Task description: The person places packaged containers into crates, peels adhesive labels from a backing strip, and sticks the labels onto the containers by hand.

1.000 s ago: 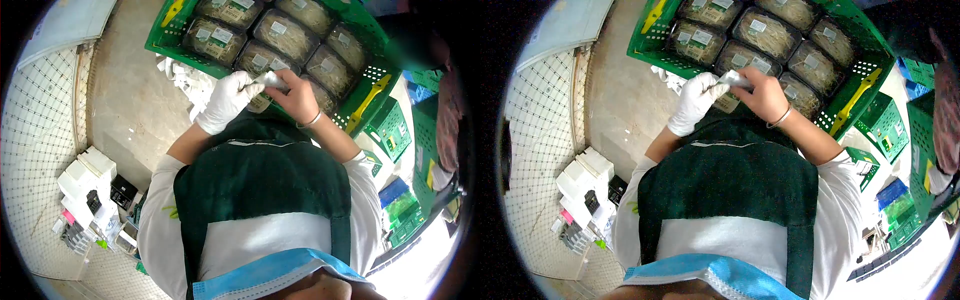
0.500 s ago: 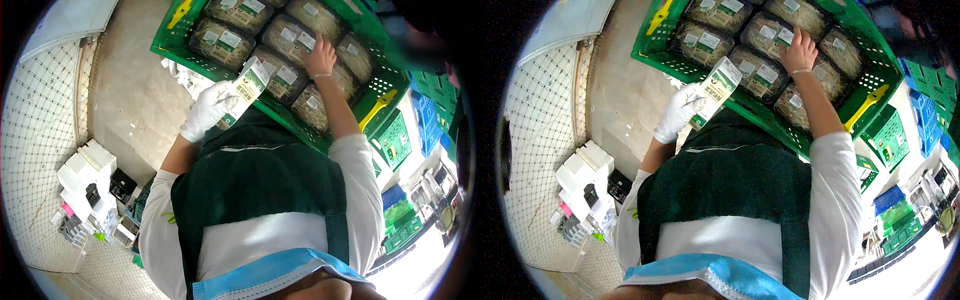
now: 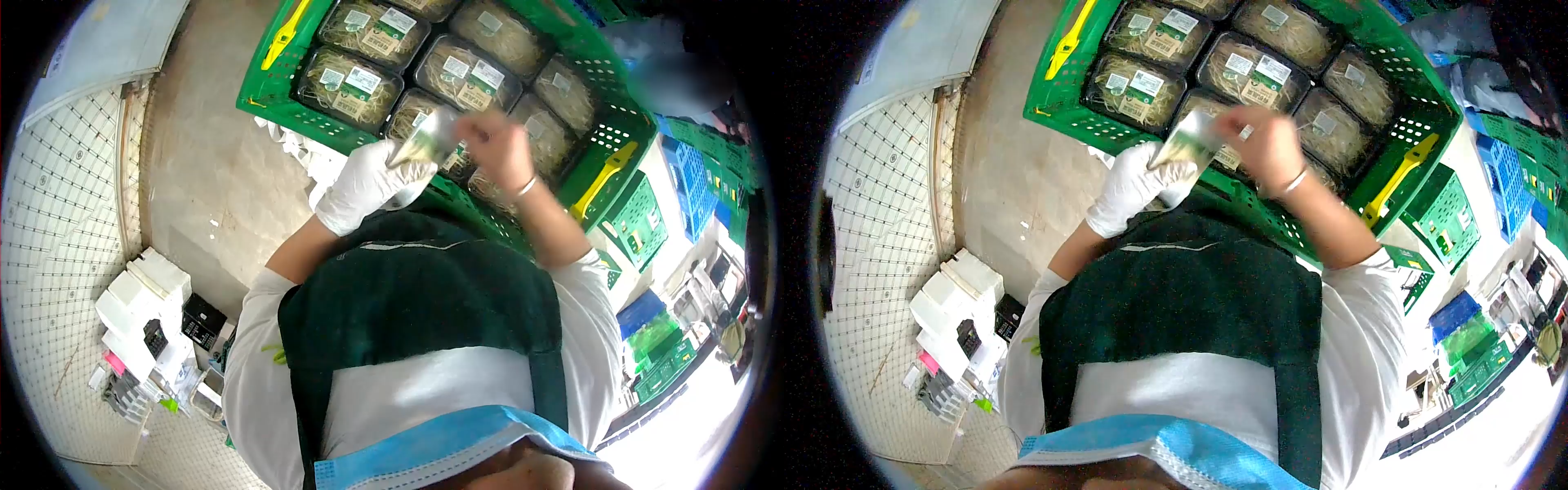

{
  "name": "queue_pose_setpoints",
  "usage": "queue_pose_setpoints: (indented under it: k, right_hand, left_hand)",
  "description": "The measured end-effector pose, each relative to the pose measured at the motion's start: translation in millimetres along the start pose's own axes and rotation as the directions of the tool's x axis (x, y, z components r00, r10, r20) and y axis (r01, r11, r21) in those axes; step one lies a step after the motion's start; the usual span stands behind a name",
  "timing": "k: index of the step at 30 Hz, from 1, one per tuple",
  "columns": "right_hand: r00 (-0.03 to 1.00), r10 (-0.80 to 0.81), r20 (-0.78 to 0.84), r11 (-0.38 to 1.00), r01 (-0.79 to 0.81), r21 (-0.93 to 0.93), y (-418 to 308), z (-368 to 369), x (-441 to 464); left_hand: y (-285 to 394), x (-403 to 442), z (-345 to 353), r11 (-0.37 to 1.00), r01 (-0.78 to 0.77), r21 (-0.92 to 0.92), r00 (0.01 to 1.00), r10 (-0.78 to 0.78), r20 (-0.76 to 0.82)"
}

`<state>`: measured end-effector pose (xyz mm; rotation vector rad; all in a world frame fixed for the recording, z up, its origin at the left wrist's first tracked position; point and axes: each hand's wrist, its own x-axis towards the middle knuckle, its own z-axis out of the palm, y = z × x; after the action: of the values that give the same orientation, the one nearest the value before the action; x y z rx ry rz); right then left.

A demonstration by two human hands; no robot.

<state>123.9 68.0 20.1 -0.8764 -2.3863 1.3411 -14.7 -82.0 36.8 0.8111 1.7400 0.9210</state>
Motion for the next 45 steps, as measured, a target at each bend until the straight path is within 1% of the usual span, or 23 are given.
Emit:
queue_pose_setpoints:
  k: [2,5,8,12,14,15,16,18,20,21,22,25,27,29,30,31,32,33,35,38,41,43,45]
  right_hand:
    - [0.977,0.036,-0.21,0.965,-0.089,-0.248,36,-30,44]
    - [0.978,-0.076,-0.193,0.686,-0.089,-0.722,146,-70,117]
    - [0.979,0.202,-0.021,0.564,-0.134,-0.815,215,-60,148]
    - [0.952,0.14,-0.273,0.46,-0.307,-0.833,179,-41,122]
    - [0.943,0.139,-0.301,0.639,-0.318,-0.701,137,-38,103]
    - [0.967,0.239,-0.086,0.867,-0.252,-0.43,115,-35,88]
    - [0.958,0.237,0.164,0.944,-0.267,0.193,74,-33,63]
    - [0.909,-0.046,0.414,0.855,-0.179,0.486,27,-27,26]
    - [0.912,-0.074,0.404,0.971,-0.027,0.238,13,-22,4]
    - [0.927,-0.103,0.361,0.981,0.035,0.189,5,-23,-3]
    - [0.937,-0.066,0.344,0.982,-0.001,0.191,0,-22,-10]
    - [0.993,0.042,0.109,0.969,-0.067,0.236,-19,-14,-30]
    - [0.984,-0.166,-0.061,0.985,0.163,-0.052,-8,-26,-35]
    - [0.969,-0.193,-0.156,0.872,0.097,-0.479,24,-59,-25]
    - [0.952,-0.059,-0.3,0.899,-0.08,-0.43,46,-85,-13]
    - [0.932,0.078,-0.355,0.724,-0.298,-0.622,77,-112,1]
    - [0.943,0.163,-0.29,0.483,-0.333,-0.81,114,-143,17]
    - [0.946,0.199,-0.254,0.437,-0.318,-0.841,137,-160,25]
    - [0.731,0.663,-0.163,0.243,-0.415,-0.877,170,-160,47]
    - [0.729,0.662,-0.175,0.161,-0.367,-0.916,224,-137,43]
    - [0.66,0.689,-0.299,0.212,-0.578,-0.788,206,-118,33]
    - [0.794,0.423,-0.437,0.421,-0.599,-0.681,172,-106,17]
    - [0.941,0.338,0.015,0.94,-0.336,-0.058,116,-85,-5]
  left_hand:
    - [-7,-1,-8,1.0,-0.01,-0.018,1.0,0.01,0.009]
    - [-25,-4,-27,0.997,0.016,-0.076,1.0,-0.015,0.009]
    - [-23,-10,-32,0.947,0.204,-0.247,0.979,-0.203,0.028]
    - [-14,-14,-33,0.951,0.113,-0.286,0.99,-0.085,0.11]
    - [-15,-10,-27,0.952,0.052,-0.302,0.994,-0.021,0.107]
    - [-15,-9,-22,0.948,-0.004,-0.32,0.994,0.038,0.1]
    - [-6,-8,-17,0.936,-0.013,-0.352,0.994,0.05,0.097]
    - [-10,-3,-18,0.957,-0.017,-0.29,0.984,0.068,0.167]
    - [-8,5,-25,0.996,0.061,0.061,0.941,-0.078,0.329]
    - [-4,8,-10,0.997,0.055,0.062,0.94,-0.073,0.334]
    - [4,13,13,0.984,-0.151,-0.095,0.985,0.158,0.07]
    - [20,10,28,0.964,-0.216,-0.157,0.975,0.205,-0.086]
    - [28,10,30,0.99,-0.03,0.137,0.999,0.025,0.038]
    - [33,10,42,0.997,0.006,0.071,0.992,-0.015,0.126]
    - [26,9,45,0.992,0.047,-0.12,0.985,-0.026,0.17]
    - [16,9,48,0.947,0.094,-0.306,0.977,-0.03,0.209]
    - [7,9,45,0.964,0.079,-0.253,0.978,-0.025,0.209]
    - [0,9,41,0.978,0.067,-0.198,0.978,-0.024,0.209]
    - [-6,7,31,0.973,0.094,-0.212,0.986,-0.061,0.157]
    - [-13,1,19,0.972,0.113,-0.204,0.991,-0.096,0.093]
    - [-9,-4,13,0.949,0.102,-0.298,0.985,-0.055,0.162]
    - [-8,-3,19,0.943,0.091,-0.321,0.985,-0.038,0.167]
    - [-4,-6,28,0.914,0.009,-0.405,0.991,0.045,0.125]
